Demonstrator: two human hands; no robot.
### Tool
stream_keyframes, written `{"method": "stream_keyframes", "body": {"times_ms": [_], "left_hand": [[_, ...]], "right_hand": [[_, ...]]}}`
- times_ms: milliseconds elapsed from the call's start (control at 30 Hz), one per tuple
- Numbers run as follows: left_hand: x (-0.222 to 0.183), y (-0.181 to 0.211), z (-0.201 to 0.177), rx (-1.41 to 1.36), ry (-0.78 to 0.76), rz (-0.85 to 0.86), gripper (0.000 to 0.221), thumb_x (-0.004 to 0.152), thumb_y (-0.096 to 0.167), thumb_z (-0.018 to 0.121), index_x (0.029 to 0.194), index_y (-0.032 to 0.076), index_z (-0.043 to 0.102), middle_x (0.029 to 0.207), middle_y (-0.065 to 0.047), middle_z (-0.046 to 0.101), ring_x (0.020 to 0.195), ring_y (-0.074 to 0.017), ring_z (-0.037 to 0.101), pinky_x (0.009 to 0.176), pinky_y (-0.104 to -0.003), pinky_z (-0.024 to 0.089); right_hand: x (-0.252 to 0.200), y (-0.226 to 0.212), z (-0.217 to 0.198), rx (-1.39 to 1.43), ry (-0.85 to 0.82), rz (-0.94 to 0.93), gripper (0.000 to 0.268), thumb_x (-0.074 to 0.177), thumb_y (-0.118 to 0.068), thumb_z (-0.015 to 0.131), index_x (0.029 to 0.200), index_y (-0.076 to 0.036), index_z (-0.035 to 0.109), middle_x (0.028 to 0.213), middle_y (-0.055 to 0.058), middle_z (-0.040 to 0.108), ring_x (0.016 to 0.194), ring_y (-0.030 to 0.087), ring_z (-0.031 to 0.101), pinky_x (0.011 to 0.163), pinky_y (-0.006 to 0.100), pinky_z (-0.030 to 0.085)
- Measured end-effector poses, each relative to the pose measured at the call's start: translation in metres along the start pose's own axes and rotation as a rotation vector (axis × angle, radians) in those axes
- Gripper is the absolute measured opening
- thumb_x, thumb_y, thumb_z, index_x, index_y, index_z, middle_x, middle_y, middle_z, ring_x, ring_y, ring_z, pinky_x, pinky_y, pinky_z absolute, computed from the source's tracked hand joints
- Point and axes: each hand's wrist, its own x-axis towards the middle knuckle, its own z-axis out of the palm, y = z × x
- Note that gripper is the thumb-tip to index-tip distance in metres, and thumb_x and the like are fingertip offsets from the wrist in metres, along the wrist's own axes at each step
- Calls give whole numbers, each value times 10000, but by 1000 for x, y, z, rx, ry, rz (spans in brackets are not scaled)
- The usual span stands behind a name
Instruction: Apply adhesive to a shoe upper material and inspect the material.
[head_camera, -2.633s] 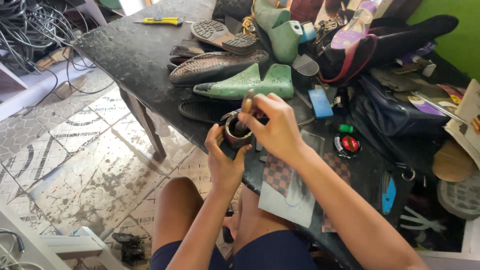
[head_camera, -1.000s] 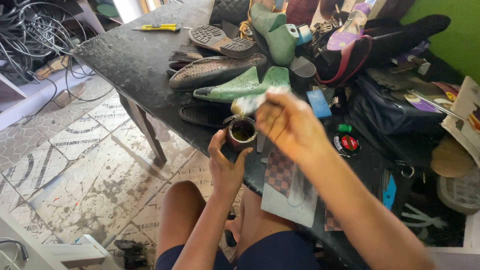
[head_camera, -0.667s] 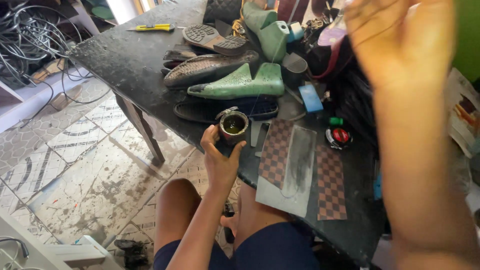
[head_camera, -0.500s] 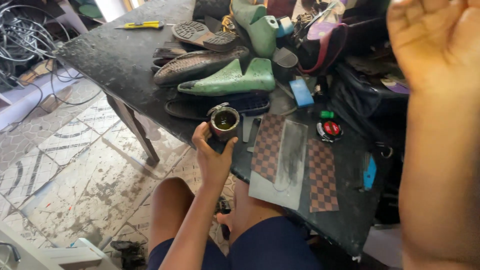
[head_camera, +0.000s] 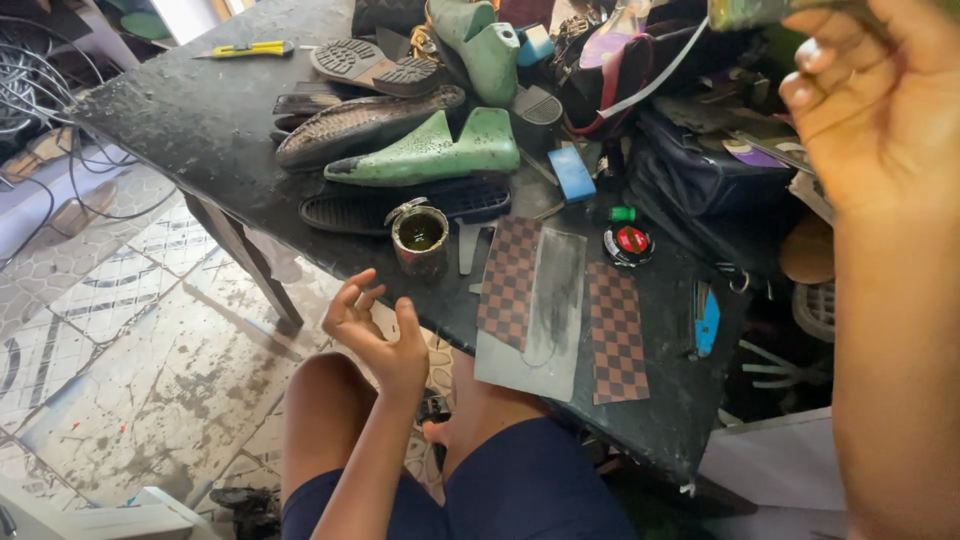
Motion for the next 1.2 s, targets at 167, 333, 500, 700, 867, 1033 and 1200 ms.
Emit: {"method": "stream_keyframes", "body": {"times_ms": [167,333,500,700,867,1033,1200], "left_hand": [[-6,20,0,-34,33,21,530,940,-83,586,1357,68,296,1397,-194,466,1279,-240,525,1101,-404,491],[-10,45,9,-155,-38,28,440,946,-98,576,1307,46,368,1309,-170,543,1213,-230,564,1060,-370,480],[-7,69,17,-81,-275,1,287,926,-93,607,1188,5,545,1198,-124,668,1120,-218,647,997,-333,533],[-10,62,20,-78,-309,-60,312,940,-89,605,1229,18,559,1232,-130,679,1096,-199,655,983,-330,538],[-13,61,19,-73,-337,-107,316,940,-86,609,1235,15,556,1235,-133,683,1096,-199,665,982,-332,545],[-15,58,21,-105,-346,-101,319,947,-88,606,1243,16,548,1241,-136,675,1114,-202,663,988,-333,544],[-12,62,23,-81,-367,-99,332,944,-85,613,1250,29,552,1260,-120,678,1129,-198,666,995,-327,544]], "right_hand": [[-46,15,26,24,16,64,200,1191,-179,597,1044,-48,628,1018,140,720,823,179,612,761,315,440],[-92,50,30,-8,5,75,78,1144,-140,639,1106,-81,673,953,122,726,813,178,661,753,336,514],[-130,95,17,23,71,202,158,1083,-137,611,1083,-8,702,945,112,709,771,159,636,731,311,509],[-159,128,14,14,116,301,160,1036,-133,637,1031,14,700,951,131,722,790,162,638,697,294,481],[-170,140,9,31,136,342,173,1017,-138,648,1022,23,709,943,142,727,774,161,632,689,296,482],[-176,144,11,31,149,342,169,1024,-131,650,1024,28,708,936,145,725,769,156,624,695,297,485],[-180,153,8,-11,143,372,179,1007,-135,659,1012,35,715,915,135,724,732,150,611,673,283,483]]}}
